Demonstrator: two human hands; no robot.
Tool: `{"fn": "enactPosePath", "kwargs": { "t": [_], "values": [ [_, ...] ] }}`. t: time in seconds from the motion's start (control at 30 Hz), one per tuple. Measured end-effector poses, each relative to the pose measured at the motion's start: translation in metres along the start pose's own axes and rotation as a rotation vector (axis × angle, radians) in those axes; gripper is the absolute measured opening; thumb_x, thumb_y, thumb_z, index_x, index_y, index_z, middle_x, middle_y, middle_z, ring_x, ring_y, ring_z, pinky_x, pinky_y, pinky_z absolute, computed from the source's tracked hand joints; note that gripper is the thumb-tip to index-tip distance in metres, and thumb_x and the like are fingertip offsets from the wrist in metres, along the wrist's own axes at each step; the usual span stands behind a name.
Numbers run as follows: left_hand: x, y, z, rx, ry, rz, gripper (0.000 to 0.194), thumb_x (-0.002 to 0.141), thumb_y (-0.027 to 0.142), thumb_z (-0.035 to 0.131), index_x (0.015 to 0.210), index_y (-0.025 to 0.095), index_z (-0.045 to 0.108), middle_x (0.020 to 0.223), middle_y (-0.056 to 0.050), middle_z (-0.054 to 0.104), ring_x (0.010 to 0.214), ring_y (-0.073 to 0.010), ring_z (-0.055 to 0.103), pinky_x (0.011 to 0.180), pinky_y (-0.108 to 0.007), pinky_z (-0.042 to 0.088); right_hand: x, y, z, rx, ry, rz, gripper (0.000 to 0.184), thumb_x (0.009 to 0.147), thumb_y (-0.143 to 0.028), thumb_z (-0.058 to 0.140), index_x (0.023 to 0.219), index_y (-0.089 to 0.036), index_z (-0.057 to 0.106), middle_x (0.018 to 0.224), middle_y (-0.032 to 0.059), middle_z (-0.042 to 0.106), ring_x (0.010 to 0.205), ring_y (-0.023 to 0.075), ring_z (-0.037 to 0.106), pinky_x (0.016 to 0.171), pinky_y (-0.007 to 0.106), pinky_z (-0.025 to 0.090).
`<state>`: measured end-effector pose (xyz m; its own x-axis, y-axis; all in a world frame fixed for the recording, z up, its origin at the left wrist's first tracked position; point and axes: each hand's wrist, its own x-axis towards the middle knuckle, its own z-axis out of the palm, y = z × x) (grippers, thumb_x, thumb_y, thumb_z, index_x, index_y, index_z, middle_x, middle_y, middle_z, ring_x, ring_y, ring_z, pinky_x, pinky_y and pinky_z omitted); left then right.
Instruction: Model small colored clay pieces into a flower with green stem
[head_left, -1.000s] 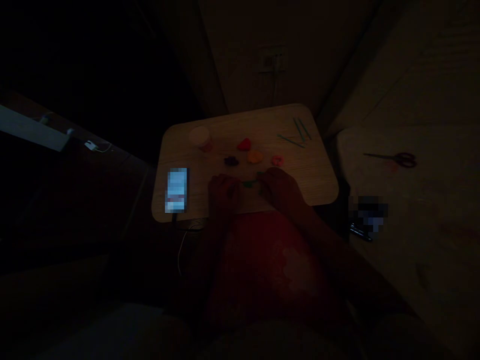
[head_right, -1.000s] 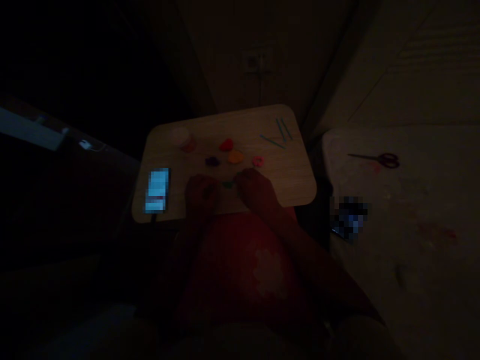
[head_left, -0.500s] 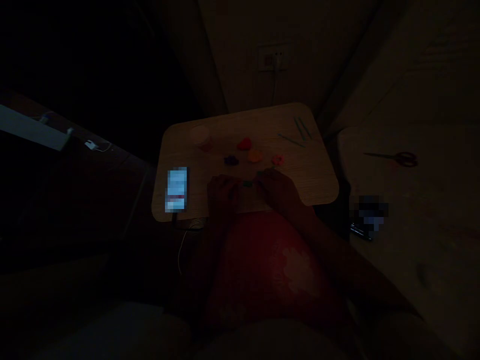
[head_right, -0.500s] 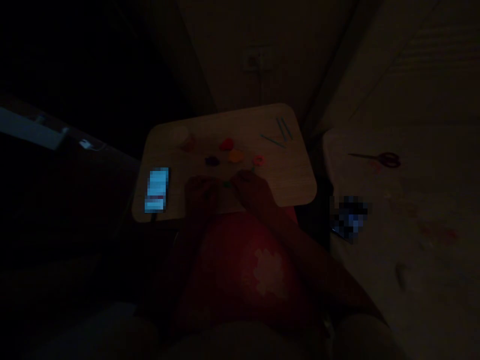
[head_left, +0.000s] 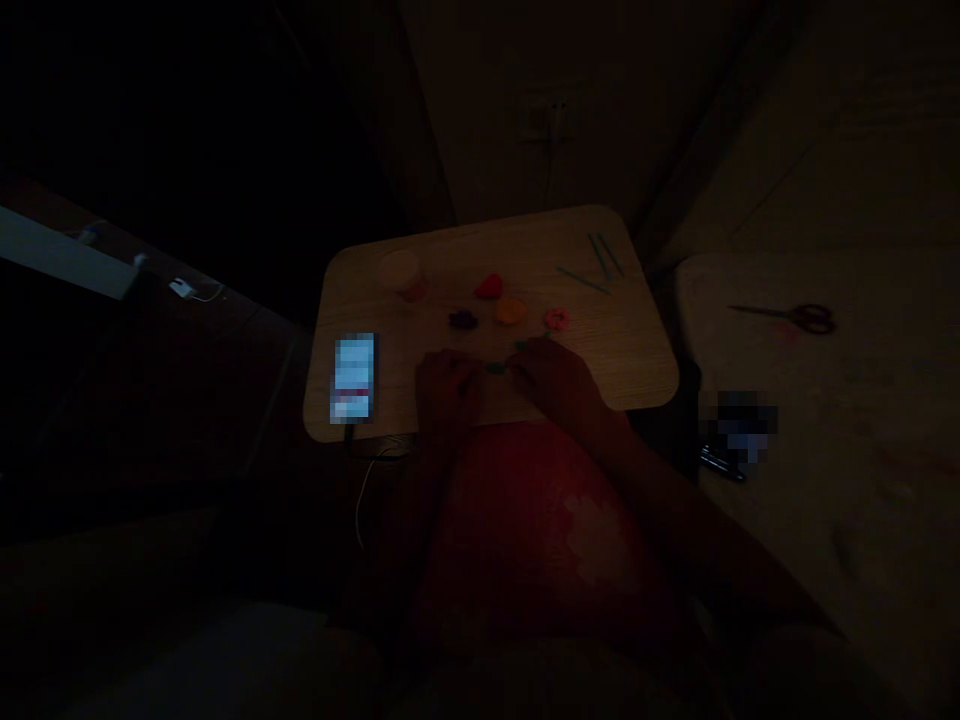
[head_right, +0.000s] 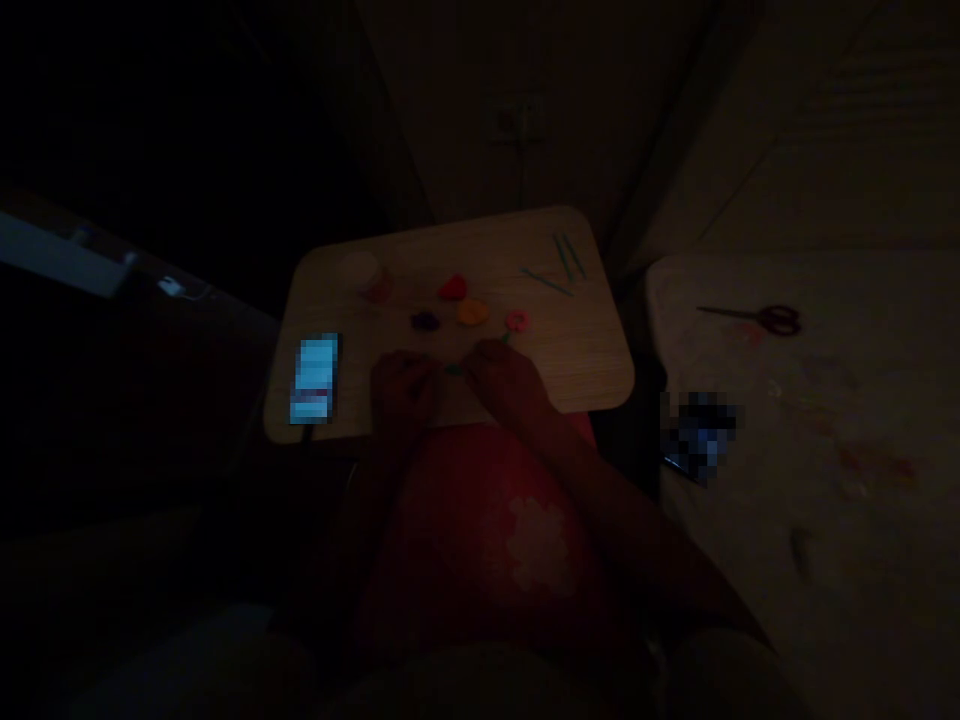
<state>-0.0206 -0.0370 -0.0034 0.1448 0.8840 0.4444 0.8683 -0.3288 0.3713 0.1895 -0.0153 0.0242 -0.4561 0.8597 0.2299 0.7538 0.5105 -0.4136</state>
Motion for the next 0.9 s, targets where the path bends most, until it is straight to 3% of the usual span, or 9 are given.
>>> {"fn": "enactPosePath", "kwargs": {
  "t": [0.6,0.9],
  "values": [
    [0.0015,0.0041,-0.001,0.015,-0.078,0.013,0.022,0.093,0.019,0.066,0.107,0.025,0.082,0.108,-0.009,0.071,0.105,-0.0287,0.061,0.093,-0.047,0.048,-0.0005,0.0074,-0.0073,-0.066,-0.079,0.043,0.026,0.103,-0.02,0.053,0.109,-0.016,0.078,0.114,0.0163,0.072,0.107,0.0266,0.062,0.081,0.033,0.045],
    [0.0028,0.0052,-0.0018,0.009,-0.072,0.038,0.02,0.091,0.018,0.067,0.104,0.023,0.081,0.106,-0.009,0.07,0.104,-0.0287,0.06,0.092,-0.047,0.049,-0.0032,0.007,-0.0079,-0.078,-0.091,0.059,0.03,0.105,-0.025,0.048,0.106,-0.02,0.078,0.115,0.0132,0.069,0.091,0.0229,0.064,0.069,0.031,0.042]
  ]
}}
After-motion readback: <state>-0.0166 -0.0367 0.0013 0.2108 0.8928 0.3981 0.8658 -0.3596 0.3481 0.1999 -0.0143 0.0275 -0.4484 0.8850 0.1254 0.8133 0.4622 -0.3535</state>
